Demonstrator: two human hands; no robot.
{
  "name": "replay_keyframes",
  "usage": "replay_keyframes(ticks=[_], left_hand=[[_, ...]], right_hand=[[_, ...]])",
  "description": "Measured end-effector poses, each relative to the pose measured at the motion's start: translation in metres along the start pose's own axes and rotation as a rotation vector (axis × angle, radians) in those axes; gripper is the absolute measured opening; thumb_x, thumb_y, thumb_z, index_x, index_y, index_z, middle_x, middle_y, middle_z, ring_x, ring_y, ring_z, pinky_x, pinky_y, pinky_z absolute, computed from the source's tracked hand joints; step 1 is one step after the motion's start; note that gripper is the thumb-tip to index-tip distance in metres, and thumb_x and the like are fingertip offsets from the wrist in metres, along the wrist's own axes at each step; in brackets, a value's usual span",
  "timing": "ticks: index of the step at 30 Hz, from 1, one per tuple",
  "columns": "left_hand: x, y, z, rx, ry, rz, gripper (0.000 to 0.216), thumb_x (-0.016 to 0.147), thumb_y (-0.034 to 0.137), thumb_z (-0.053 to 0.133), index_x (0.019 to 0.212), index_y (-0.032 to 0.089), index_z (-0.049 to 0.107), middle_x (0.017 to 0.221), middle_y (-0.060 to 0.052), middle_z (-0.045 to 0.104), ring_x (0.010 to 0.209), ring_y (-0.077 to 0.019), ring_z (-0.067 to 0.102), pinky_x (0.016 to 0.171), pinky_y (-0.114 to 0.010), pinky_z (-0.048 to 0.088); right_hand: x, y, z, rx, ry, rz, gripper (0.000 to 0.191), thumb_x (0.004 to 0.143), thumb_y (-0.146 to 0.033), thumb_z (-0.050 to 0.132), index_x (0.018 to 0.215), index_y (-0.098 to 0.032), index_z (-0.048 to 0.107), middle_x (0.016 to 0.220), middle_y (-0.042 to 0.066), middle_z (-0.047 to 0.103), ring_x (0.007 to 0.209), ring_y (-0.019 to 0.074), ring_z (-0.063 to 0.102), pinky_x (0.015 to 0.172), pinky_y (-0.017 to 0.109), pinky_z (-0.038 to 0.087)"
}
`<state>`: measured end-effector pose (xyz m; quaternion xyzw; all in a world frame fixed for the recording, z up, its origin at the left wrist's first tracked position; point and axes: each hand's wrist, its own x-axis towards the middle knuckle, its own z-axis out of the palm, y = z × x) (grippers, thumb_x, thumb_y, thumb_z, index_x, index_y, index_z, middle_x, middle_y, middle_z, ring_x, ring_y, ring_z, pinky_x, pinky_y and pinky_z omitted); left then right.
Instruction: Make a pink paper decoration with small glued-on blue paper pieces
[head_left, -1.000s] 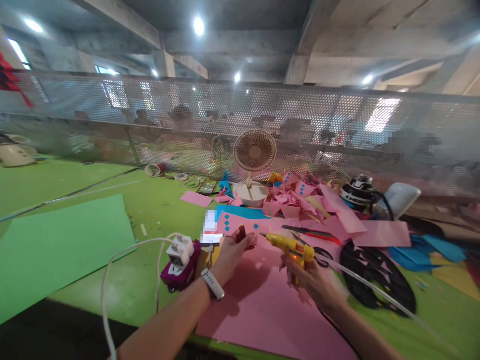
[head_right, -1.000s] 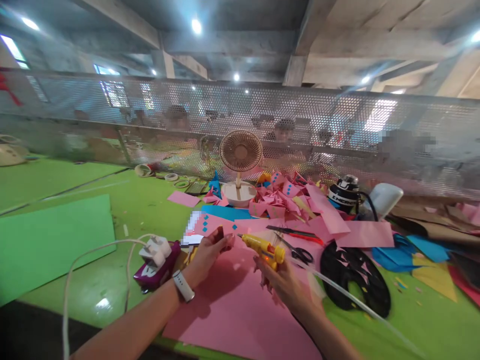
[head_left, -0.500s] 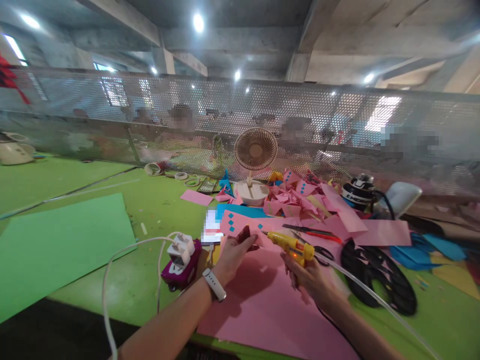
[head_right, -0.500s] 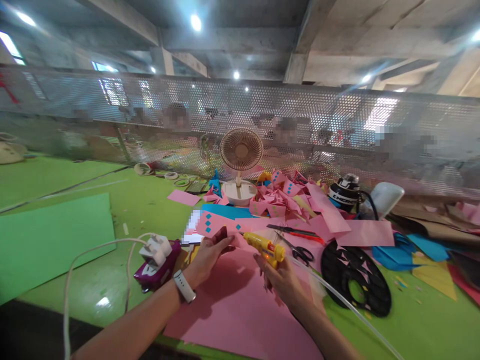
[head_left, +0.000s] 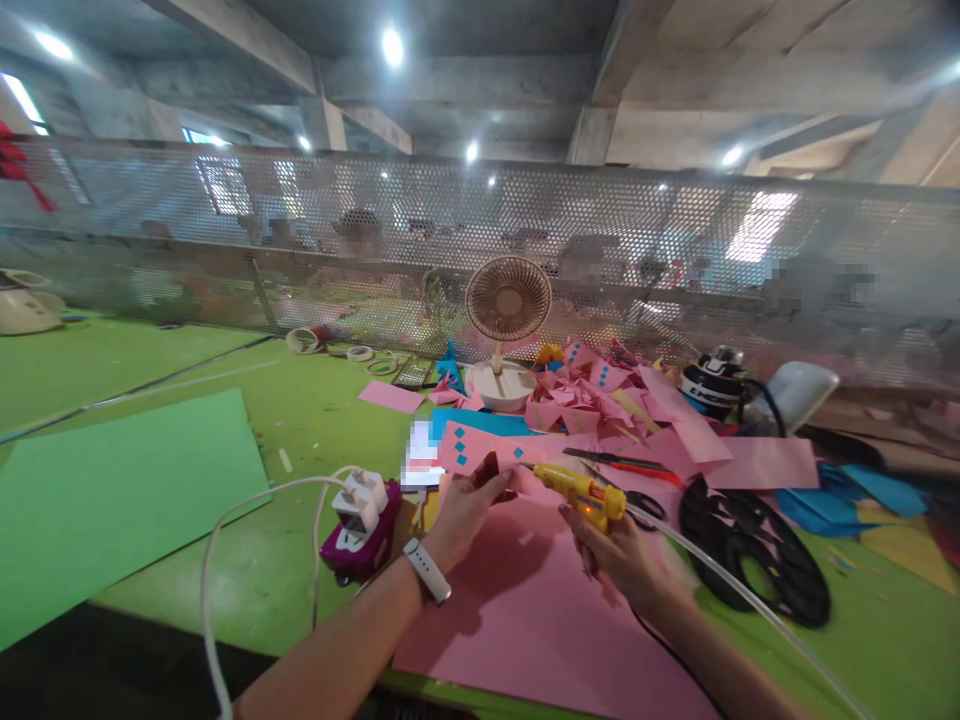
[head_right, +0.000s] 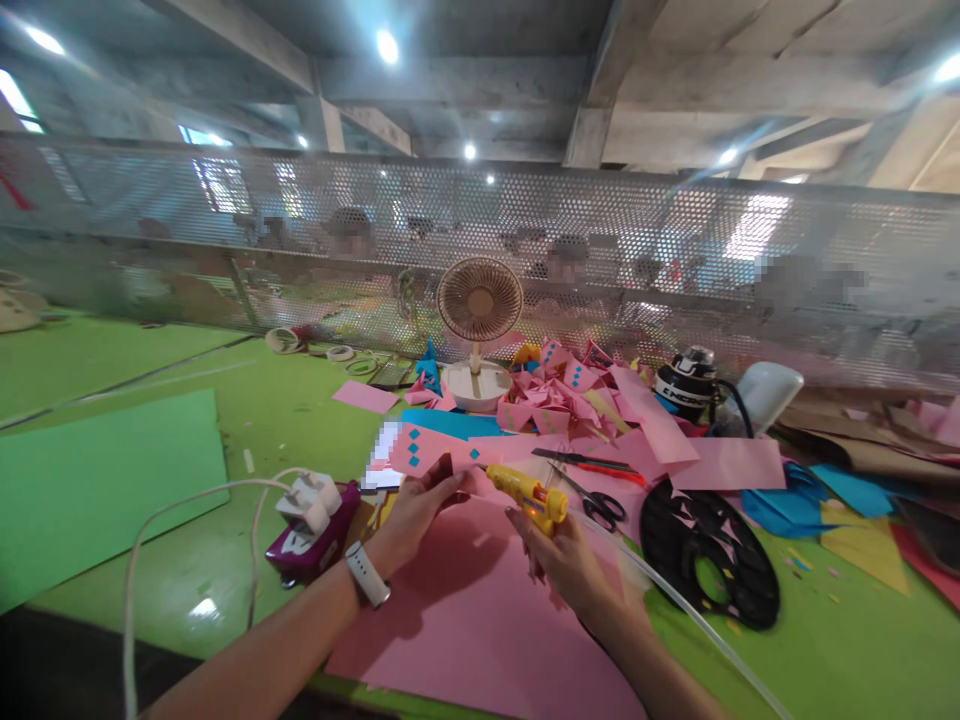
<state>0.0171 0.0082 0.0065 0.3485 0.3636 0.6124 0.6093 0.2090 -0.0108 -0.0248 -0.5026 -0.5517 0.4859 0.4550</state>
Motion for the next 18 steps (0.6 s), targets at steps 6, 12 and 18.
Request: replay_keyframes(ticks=[6,12,18], left_hand=[[-0.0014,0.0016,-0.0004,0.050,-0.011,0.000,0.020,0.061,0.025,0.076,0.077,0.017,0.066,0.085,-0.004,0.065,0.079,-0.0171,0.061,0.072,-0.031,0.051],[-0.0009,0.0012,-0.0016,0.087,-0.026,-0.006,0.028,0.062,0.028,0.075,0.087,0.019,0.066,0.093,-0.003,0.066,0.085,-0.0181,0.062,0.076,-0.032,0.050],[0.0009,-0.0017,-0.0038,0.095,-0.028,-0.012,0.026,0.062,0.028,0.075,0.084,0.018,0.066,0.092,-0.003,0.065,0.083,-0.0173,0.062,0.076,-0.032,0.050]], right_hand=[[-0.0033,-0.0048,0.0001,-0.035,-0.001,-0.023,0.039,0.073,-0.054,0.059,0.060,-0.019,0.047,0.040,-0.008,0.041,0.029,0.0061,0.039,0.029,0.018,0.032],[-0.0018,0.0000,-0.0011,-0.060,0.017,-0.026,0.038,0.072,-0.053,0.061,0.061,-0.019,0.048,0.041,-0.007,0.042,0.031,0.0072,0.041,0.031,0.019,0.034],[-0.0032,-0.0022,-0.0006,-0.043,0.002,-0.024,0.035,0.071,-0.052,0.062,0.068,-0.019,0.051,0.041,-0.008,0.042,0.030,0.0071,0.040,0.031,0.019,0.035]])
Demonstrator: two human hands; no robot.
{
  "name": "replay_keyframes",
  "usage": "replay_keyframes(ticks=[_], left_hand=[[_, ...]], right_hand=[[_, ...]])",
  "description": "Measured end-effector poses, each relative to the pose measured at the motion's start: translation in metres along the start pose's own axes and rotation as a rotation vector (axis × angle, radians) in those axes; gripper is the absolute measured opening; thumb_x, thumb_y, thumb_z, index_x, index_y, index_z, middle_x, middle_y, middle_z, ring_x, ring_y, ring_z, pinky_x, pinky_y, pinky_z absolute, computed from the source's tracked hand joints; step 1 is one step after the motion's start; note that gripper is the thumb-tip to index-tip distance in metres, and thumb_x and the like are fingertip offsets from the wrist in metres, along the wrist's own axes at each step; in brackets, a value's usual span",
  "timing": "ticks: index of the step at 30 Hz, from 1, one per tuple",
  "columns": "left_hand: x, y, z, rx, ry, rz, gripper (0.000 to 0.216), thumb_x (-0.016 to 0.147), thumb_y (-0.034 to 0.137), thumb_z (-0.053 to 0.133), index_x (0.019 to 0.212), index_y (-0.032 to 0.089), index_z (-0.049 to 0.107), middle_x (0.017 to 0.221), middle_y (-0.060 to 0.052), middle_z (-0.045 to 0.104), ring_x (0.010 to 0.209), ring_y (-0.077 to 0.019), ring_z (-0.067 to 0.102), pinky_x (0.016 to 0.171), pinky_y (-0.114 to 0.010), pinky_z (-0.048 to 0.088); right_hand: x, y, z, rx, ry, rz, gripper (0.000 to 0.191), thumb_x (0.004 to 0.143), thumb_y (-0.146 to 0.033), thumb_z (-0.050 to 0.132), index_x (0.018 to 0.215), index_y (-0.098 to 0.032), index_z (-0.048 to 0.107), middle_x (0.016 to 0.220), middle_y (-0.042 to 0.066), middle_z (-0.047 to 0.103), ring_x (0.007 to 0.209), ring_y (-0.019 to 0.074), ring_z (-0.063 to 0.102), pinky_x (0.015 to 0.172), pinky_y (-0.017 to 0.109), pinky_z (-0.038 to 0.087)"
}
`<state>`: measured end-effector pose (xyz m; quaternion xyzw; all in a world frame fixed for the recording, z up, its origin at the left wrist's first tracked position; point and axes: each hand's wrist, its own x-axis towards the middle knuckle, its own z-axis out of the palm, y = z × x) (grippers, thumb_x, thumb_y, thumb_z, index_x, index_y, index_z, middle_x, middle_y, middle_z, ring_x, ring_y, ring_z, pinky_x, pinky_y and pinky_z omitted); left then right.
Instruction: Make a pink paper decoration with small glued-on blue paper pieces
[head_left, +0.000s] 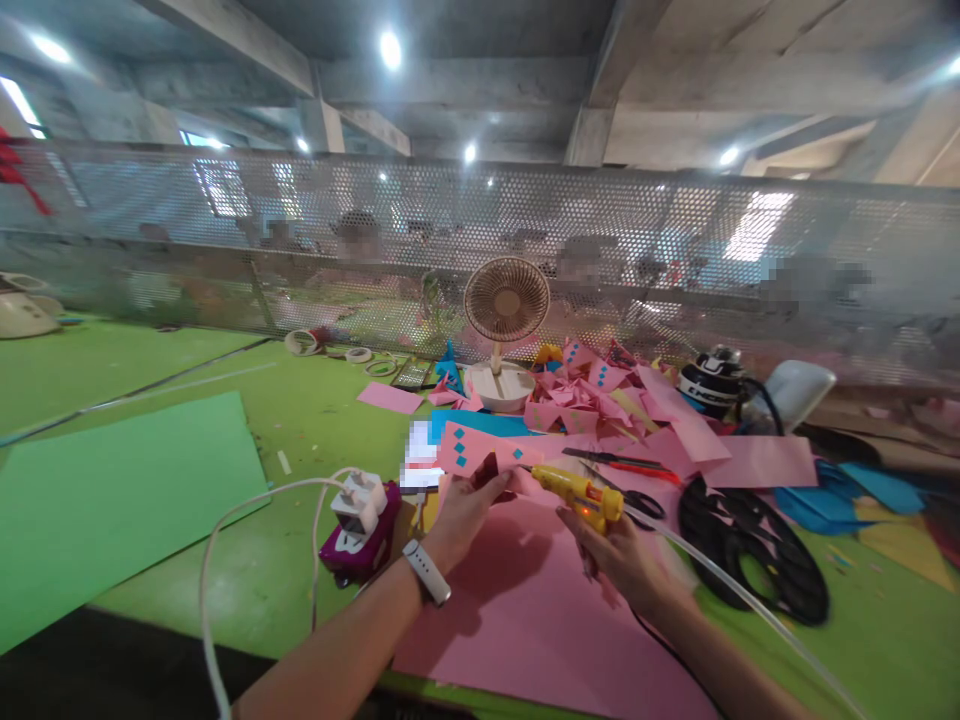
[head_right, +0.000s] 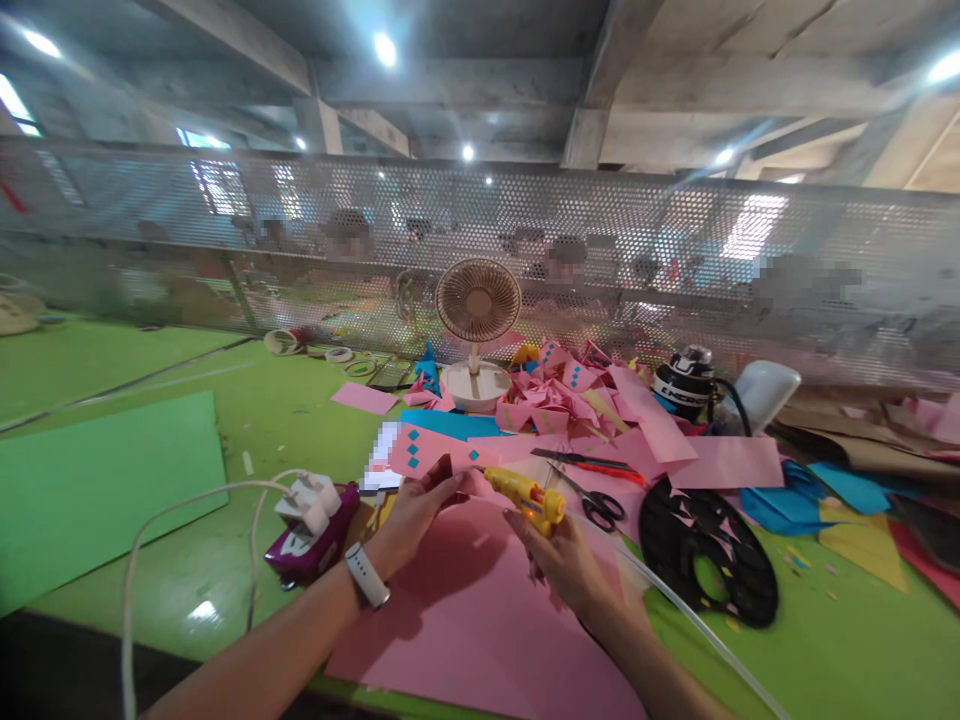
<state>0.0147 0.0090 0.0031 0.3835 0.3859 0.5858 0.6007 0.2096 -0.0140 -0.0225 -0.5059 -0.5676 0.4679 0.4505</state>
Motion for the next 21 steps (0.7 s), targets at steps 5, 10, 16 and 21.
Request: replay_keyframes(ticks=[5,10,16,21], left_hand=[[0.001,-0.003,-0.001,-0.021,-0.006,0.023,0.025,0.063,0.027,0.074,0.085,0.018,0.066,0.089,-0.002,0.063,0.082,-0.0161,0.061,0.074,-0.030,0.051],[0.000,-0.001,0.000,-0.015,0.002,0.013,0.022,0.063,0.027,0.074,0.082,0.017,0.066,0.089,-0.003,0.063,0.082,-0.0169,0.061,0.076,-0.032,0.051],[0.000,0.001,0.001,-0.003,-0.001,0.015,0.024,0.063,0.029,0.075,0.081,0.016,0.067,0.090,-0.004,0.064,0.084,-0.0175,0.061,0.077,-0.032,0.051],[0.000,0.001,0.001,-0.016,0.020,0.002,0.024,0.062,0.029,0.075,0.081,0.017,0.067,0.092,-0.004,0.065,0.085,-0.0180,0.062,0.076,-0.031,0.051]], right_hand=[[-0.001,-0.001,0.001,0.025,0.010,0.005,0.036,0.070,-0.052,0.063,0.080,-0.018,0.053,0.042,-0.009,0.043,0.030,0.0075,0.040,0.030,0.019,0.035],[0.002,0.007,-0.001,-0.012,0.020,0.005,0.034,0.071,-0.051,0.063,0.071,-0.019,0.052,0.039,-0.008,0.043,0.030,0.0070,0.041,0.030,0.018,0.035],[0.001,0.005,-0.001,0.011,0.003,0.014,0.036,0.072,-0.050,0.063,0.086,-0.018,0.056,0.039,-0.009,0.044,0.030,0.0079,0.041,0.030,0.019,0.036],[0.000,0.003,-0.001,-0.013,-0.011,0.010,0.036,0.073,-0.050,0.062,0.087,-0.017,0.058,0.038,-0.008,0.044,0.031,0.0081,0.041,0.031,0.019,0.036]])
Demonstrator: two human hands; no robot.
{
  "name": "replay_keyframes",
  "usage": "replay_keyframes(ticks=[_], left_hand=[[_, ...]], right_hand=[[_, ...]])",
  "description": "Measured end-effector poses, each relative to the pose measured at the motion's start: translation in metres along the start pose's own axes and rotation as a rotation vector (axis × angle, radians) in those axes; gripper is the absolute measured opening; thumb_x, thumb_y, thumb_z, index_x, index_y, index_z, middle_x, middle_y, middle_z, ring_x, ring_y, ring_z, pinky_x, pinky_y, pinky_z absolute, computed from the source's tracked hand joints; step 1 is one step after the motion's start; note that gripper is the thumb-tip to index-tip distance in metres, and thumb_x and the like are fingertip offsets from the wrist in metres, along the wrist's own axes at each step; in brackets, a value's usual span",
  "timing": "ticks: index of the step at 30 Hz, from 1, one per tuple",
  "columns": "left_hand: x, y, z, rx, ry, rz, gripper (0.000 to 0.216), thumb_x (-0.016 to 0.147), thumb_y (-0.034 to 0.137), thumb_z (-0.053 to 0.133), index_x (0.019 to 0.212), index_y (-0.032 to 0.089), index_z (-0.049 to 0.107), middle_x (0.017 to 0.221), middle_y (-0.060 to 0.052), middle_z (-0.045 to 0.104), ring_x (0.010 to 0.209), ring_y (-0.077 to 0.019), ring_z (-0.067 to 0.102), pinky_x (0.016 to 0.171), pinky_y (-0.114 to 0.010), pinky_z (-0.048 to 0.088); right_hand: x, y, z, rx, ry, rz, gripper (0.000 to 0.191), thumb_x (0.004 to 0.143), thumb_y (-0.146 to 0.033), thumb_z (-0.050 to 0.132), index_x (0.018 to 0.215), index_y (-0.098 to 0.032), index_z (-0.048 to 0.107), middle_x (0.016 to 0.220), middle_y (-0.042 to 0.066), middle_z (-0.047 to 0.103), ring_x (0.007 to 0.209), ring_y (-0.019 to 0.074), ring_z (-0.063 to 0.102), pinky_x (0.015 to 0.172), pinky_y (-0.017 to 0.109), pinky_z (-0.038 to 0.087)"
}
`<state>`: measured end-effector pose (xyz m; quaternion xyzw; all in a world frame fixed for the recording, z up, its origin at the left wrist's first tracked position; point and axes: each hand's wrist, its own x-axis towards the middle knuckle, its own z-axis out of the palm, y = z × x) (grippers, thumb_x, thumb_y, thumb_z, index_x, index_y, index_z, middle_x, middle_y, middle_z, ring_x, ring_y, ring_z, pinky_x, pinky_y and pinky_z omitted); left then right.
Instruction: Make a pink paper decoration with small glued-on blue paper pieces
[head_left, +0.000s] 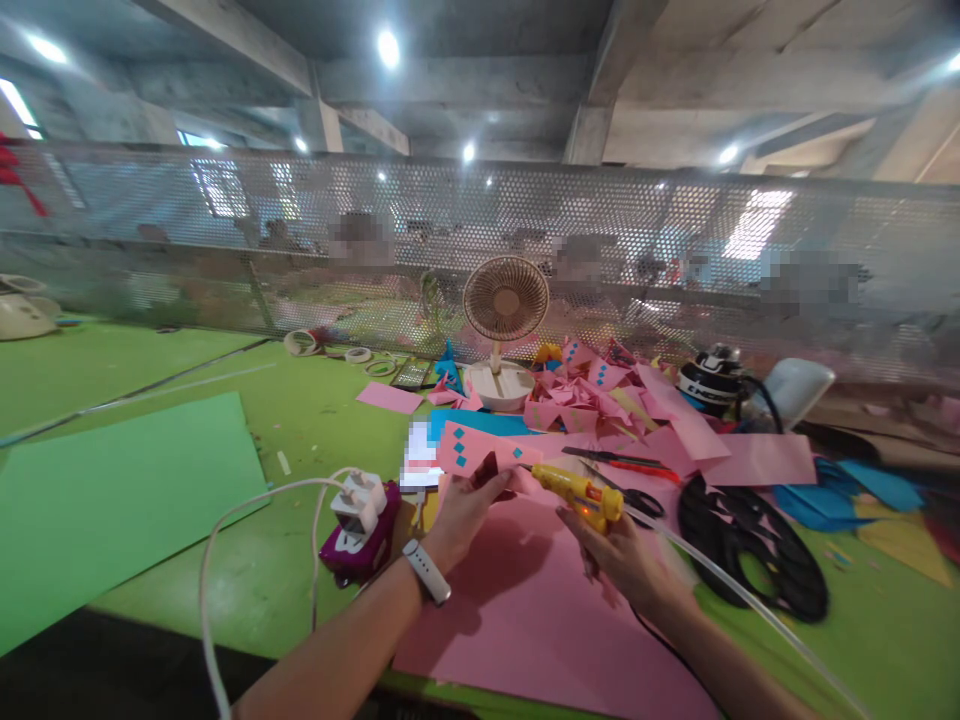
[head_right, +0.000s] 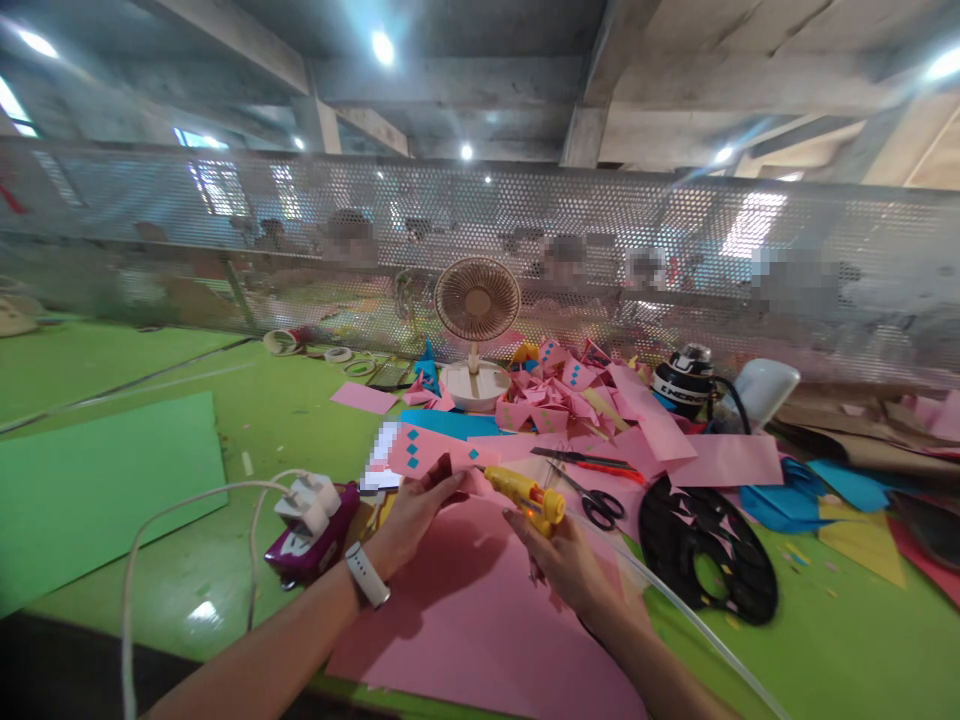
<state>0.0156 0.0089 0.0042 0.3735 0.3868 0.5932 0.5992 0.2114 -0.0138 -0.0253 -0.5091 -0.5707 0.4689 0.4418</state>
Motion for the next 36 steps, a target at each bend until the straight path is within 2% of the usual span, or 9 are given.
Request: replay_keyframes(ticks=[15,19,24,27,29,31,32,34,36], left_hand=[[0.000,-0.001,0.000,0.037,0.004,0.021,0.028,0.062,0.030,0.075,0.086,0.018,0.067,0.090,-0.005,0.066,0.089,-0.0211,0.062,0.077,-0.034,0.051],[0.000,-0.002,0.001,0.090,-0.037,0.123,0.033,0.063,0.030,0.074,0.094,0.020,0.064,0.095,-0.006,0.067,0.090,-0.0232,0.062,0.074,-0.035,0.051],[-0.005,0.005,0.004,0.308,-0.063,0.257,0.020,0.069,0.032,0.069,0.084,0.021,0.066,0.088,-0.008,0.068,0.080,-0.0214,0.063,0.072,-0.030,0.050],[-0.009,0.012,0.008,0.330,-0.031,0.245,0.020,0.068,0.031,0.070,0.083,0.019,0.065,0.086,-0.008,0.068,0.077,-0.0206,0.063,0.072,-0.029,0.050],[-0.009,0.015,0.009,0.253,0.026,0.225,0.026,0.065,0.030,0.072,0.086,0.017,0.064,0.089,-0.007,0.068,0.078,-0.0210,0.063,0.071,-0.031,0.052],[-0.007,0.016,0.009,0.175,0.061,0.218,0.034,0.061,0.028,0.074,0.090,0.017,0.062,0.091,-0.006,0.067,0.081,-0.0220,0.063,0.069,-0.032,0.053],[-0.005,0.017,0.008,0.154,0.066,0.216,0.036,0.059,0.027,0.075,0.091,0.016,0.062,0.091,-0.006,0.067,0.082,-0.0224,0.063,0.068,-0.033,0.053],[0.000,0.016,0.006,0.156,0.078,0.193,0.036,0.057,0.026,0.076,0.089,0.015,0.063,0.090,-0.006,0.068,0.082,-0.0225,0.063,0.069,-0.033,0.054],[0.004,0.015,0.004,0.160,0.089,0.170,0.031,0.057,0.025,0.076,0.083,0.014,0.064,0.088,-0.006,0.068,0.082,-0.0222,0.063,0.071,-0.033,0.054]], right_hand=[[-0.001,-0.001,0.000,-0.027,0.015,0.007,0.038,0.072,-0.052,0.060,0.087,-0.017,0.058,0.038,-0.009,0.044,0.030,0.0077,0.042,0.032,0.018,0.037],[-0.001,-0.005,-0.001,-0.043,-0.016,-0.012,0.034,0.074,-0.050,0.060,0.083,-0.017,0.059,0.037,-0.009,0.044,0.030,0.0081,0.042,0.032,0.019,0.037],[-0.004,-0.021,-0.010,-0.077,-0.057,0.032,0.033,0.072,-0.049,0.062,0.079,-0.017,0.059,0.035,-0.009,0.046,0.029,0.0076,0.042,0.031,0.018,0.037],[-0.006,-0.036,-0.021,0.031,-0.143,0.056,0.035,0.071,-0.050,0.063,0.071,-0.016,0.055,0.040,-0.007,0.050,0.029,0.0065,0.044,0.030,0.016,0.034],[-0.007,-0.049,-0.032,0.198,-0.181,0.036,0.038,0.073,-0.052,0.059,0.075,-0.015,0.055,0.049,-0.003,0.057,0.031,0.0073,0.047,0.029,0.016,0.034],[-0.006,-0.061,-0.045,0.380,-0.110,0.018,0.040,0.077,-0.053,0.055,0.084,-0.014,0.055,0.060,0.002,0.064,0.035,0.0087,0.051,0.029,0.017,0.036],[-0.005,-0.066,-0.053,0.449,-0.025,0.032,0.038,0.078,-0.051,0.055,0.085,-0.014,0.055,0.064,0.004,0.065,0.037,0.0091,0.053,0.032,0.018,0.040],[-0.004,-0.071,-0.072,0.526,0.162,0.127,0.029,0.079,-0.042,0.056,0.088,-0.015,0.056,0.069,0.005,0.068,0.047,0.0122,0.061,0.043,0.021,0.050],[-0.004,-0.068,-0.093,0.562,0.237,0.216,0.019,0.080,-0.031,0.055,0.090,-0.015,0.057,0.072,0.006,0.069,0.059,0.0162,0.067,0.054,0.026,0.056]])
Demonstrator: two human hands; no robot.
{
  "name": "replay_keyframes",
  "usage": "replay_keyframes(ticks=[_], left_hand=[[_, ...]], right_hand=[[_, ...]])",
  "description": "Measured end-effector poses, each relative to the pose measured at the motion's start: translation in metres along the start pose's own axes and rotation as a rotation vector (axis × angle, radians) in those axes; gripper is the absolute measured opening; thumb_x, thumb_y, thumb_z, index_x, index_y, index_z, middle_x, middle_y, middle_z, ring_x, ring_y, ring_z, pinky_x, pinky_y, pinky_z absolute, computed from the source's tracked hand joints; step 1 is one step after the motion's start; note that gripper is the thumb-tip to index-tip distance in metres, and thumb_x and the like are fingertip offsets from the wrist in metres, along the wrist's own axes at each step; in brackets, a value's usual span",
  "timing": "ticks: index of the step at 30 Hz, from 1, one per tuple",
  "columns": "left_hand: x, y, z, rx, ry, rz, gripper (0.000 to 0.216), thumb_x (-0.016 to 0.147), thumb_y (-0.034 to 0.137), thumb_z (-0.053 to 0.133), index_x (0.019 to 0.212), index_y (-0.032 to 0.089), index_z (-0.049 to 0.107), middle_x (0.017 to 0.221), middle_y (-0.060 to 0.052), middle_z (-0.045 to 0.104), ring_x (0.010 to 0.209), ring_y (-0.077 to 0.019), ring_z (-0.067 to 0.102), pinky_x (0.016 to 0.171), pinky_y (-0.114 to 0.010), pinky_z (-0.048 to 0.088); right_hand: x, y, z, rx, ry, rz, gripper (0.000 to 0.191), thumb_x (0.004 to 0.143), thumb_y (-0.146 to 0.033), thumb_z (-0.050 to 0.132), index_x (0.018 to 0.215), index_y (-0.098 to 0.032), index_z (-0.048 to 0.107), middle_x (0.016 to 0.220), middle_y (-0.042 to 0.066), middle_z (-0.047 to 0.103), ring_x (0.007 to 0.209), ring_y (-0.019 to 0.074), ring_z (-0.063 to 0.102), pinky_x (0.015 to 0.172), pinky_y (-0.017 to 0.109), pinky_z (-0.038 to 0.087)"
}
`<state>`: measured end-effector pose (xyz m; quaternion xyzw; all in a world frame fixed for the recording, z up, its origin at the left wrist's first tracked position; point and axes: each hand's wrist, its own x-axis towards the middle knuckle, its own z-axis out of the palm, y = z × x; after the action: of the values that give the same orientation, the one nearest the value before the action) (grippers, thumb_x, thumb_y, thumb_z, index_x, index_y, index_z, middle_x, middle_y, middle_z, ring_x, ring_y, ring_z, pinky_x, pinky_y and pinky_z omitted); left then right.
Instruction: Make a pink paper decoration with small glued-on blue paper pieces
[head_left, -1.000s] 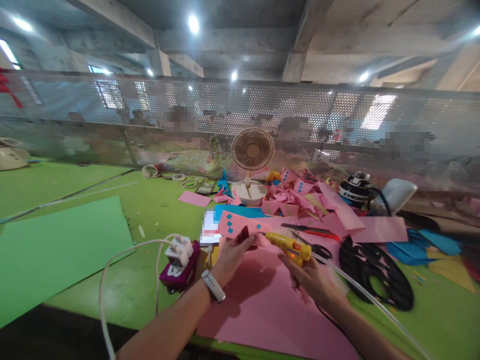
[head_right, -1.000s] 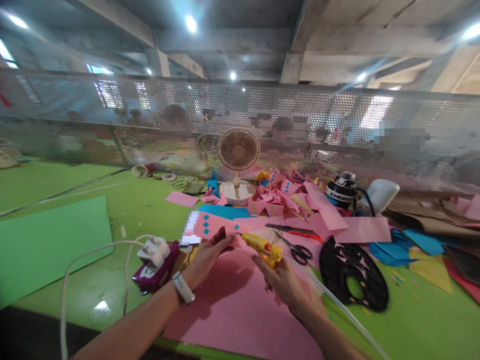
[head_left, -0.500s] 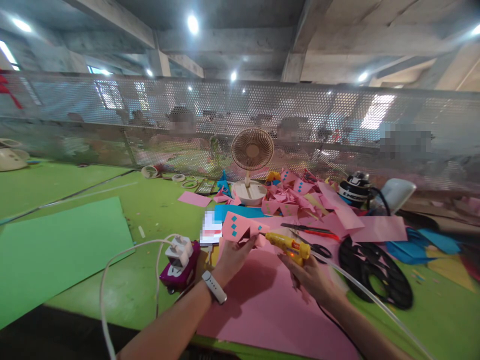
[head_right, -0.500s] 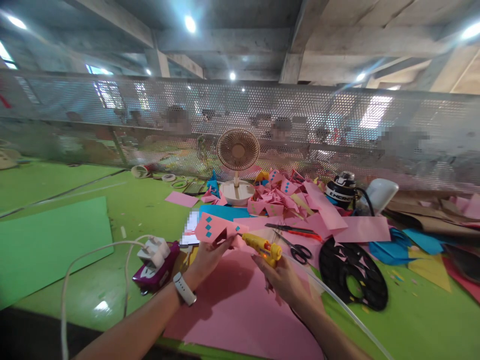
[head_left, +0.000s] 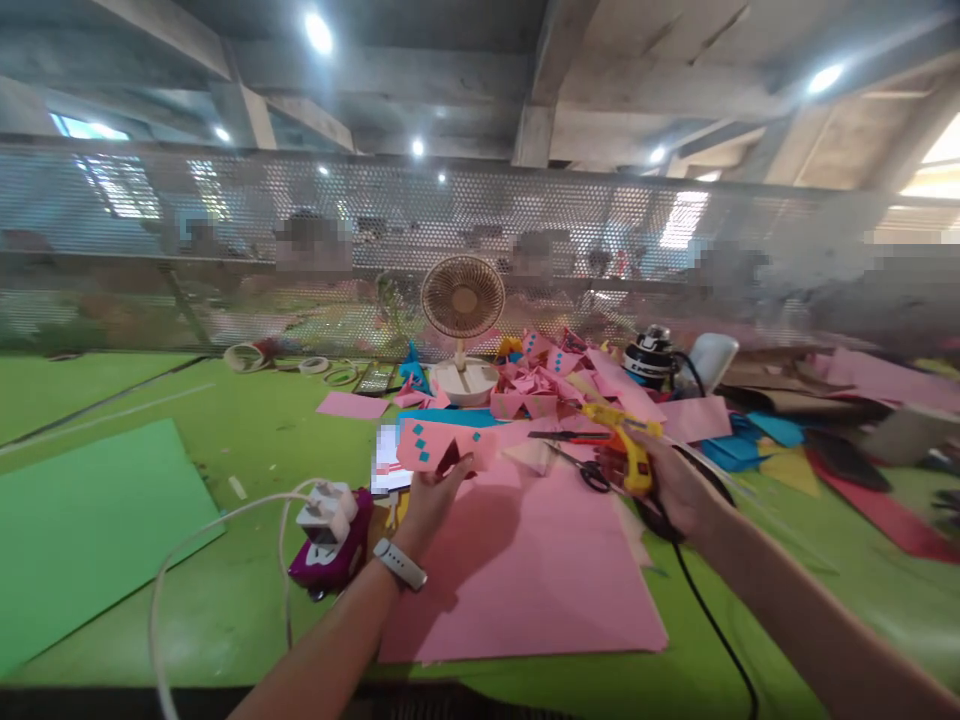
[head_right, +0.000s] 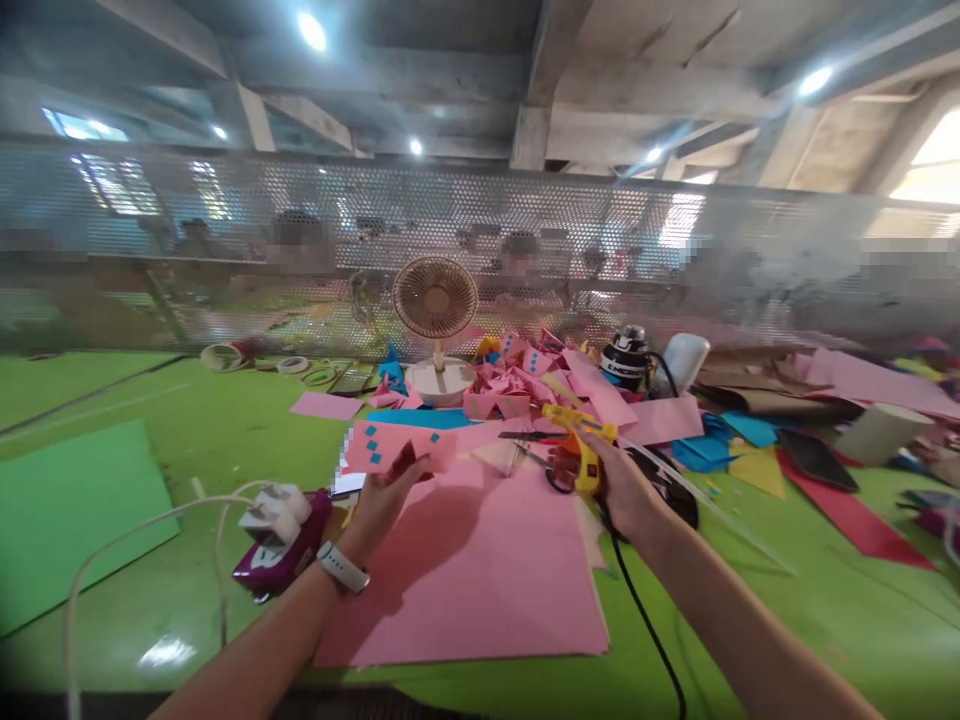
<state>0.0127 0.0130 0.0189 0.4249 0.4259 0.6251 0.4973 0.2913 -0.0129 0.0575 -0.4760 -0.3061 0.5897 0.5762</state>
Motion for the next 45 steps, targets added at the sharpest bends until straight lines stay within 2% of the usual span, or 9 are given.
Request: replay_keyframes(ticks=[7,15,20,23,25,31,38,42,45], left_hand=[[0.003,0.002,0.001,-0.083,0.024,-0.024,0.018,0.055,0.024,0.074,0.066,0.020,0.061,0.083,-0.003,0.066,0.084,-0.0195,0.062,0.075,-0.030,0.051],[0.012,-0.006,-0.009,-0.199,0.039,-0.020,0.020,0.055,0.025,0.076,0.068,0.019,0.062,0.082,-0.002,0.064,0.082,-0.0190,0.062,0.075,-0.030,0.051],[0.016,-0.008,-0.013,-0.275,0.074,-0.054,0.022,0.056,0.024,0.077,0.071,0.016,0.063,0.080,-0.003,0.062,0.080,-0.0173,0.062,0.073,-0.028,0.052],[0.017,-0.005,-0.012,-0.288,0.088,-0.028,0.021,0.057,0.023,0.075,0.073,0.016,0.062,0.081,-0.002,0.062,0.079,-0.0161,0.062,0.072,-0.028,0.052],[0.018,-0.004,-0.012,-0.283,0.094,-0.015,0.022,0.058,0.023,0.074,0.075,0.016,0.063,0.079,-0.001,0.063,0.078,-0.0153,0.062,0.072,-0.028,0.052],[0.020,-0.005,-0.016,-0.284,0.139,-0.065,0.023,0.057,0.020,0.076,0.075,0.015,0.062,0.078,0.001,0.063,0.075,-0.0133,0.062,0.071,-0.028,0.053],[0.021,-0.007,-0.016,-0.282,0.141,-0.071,0.025,0.056,0.021,0.076,0.076,0.014,0.062,0.080,-0.001,0.062,0.076,-0.0128,0.061,0.070,-0.027,0.052],[0.020,-0.003,-0.015,-0.305,0.112,-0.068,0.021,0.057,0.020,0.075,0.072,0.015,0.061,0.078,0.000,0.062,0.076,-0.0134,0.061,0.072,-0.028,0.052],[0.019,-0.002,-0.016,-0.323,0.070,-0.046,0.018,0.059,0.019,0.074,0.072,0.015,0.061,0.078,0.000,0.063,0.078,-0.0130,0.061,0.075,-0.027,0.051]], right_hand=[[0.004,0.012,-0.070,-0.037,0.119,0.123,0.005,0.072,-0.011,0.059,0.076,-0.013,0.061,0.070,0.009,0.071,0.062,0.0168,0.068,0.062,0.027,0.057],[-0.004,0.013,-0.092,-0.084,0.123,0.183,0.009,0.071,-0.011,0.059,0.079,-0.014,0.063,0.077,0.010,0.071,0.071,0.0182,0.068,0.069,0.028,0.056],[-0.024,0.009,-0.102,-0.551,0.135,0.101,0.012,0.070,-0.026,0.066,0.078,-0.017,0.066,0.082,0.009,0.071,0.072,0.0197,0.067,0.063,0.029,0.054],[-0.024,0.010,-0.083,-1.145,0.104,-0.172,0.016,0.073,-0.031,0.061,0.079,-0.018,0.067,0.075,0.007,0.069,0.067,0.0219,0.065,0.055,0.030,0.050],[-0.015,0.013,-0.058,-1.502,-0.008,-0.479,0.020,0.078,-0.029,0.054,0.089,-0.019,0.068,0.083,0.006,0.068,0.075,0.0219,0.063,0.065,0.031,0.049],[0.044,0.039,0.022,-1.953,-0.396,-0.869,0.028,0.085,-0.010,0.045,0.107,-0.019,0.060,0.114,0.012,0.058,0.098,0.0209,0.056,0.078,0.029,0.044],[0.076,0.037,0.034,-1.801,-0.500,-0.904,0.011,0.082,-0.012,0.053,0.082,-0.015,0.063,0.090,0.010,0.065,0.091,0.0202,0.057,0.081,0.031,0.042],[0.081,0.005,0.034,-1.518,-0.269,-0.894,0.025,0.091,-0.019,0.035,0.099,-0.014,0.058,0.104,0.012,0.062,0.097,0.0201,0.056,0.083,0.032,0.041],[0.088,-0.002,0.041,-1.218,-0.109,-0.766,0.030,0.091,-0.029,0.032,0.095,-0.014,0.057,0.088,0.008,0.065,0.078,0.0176,0.061,0.066,0.027,0.045]])
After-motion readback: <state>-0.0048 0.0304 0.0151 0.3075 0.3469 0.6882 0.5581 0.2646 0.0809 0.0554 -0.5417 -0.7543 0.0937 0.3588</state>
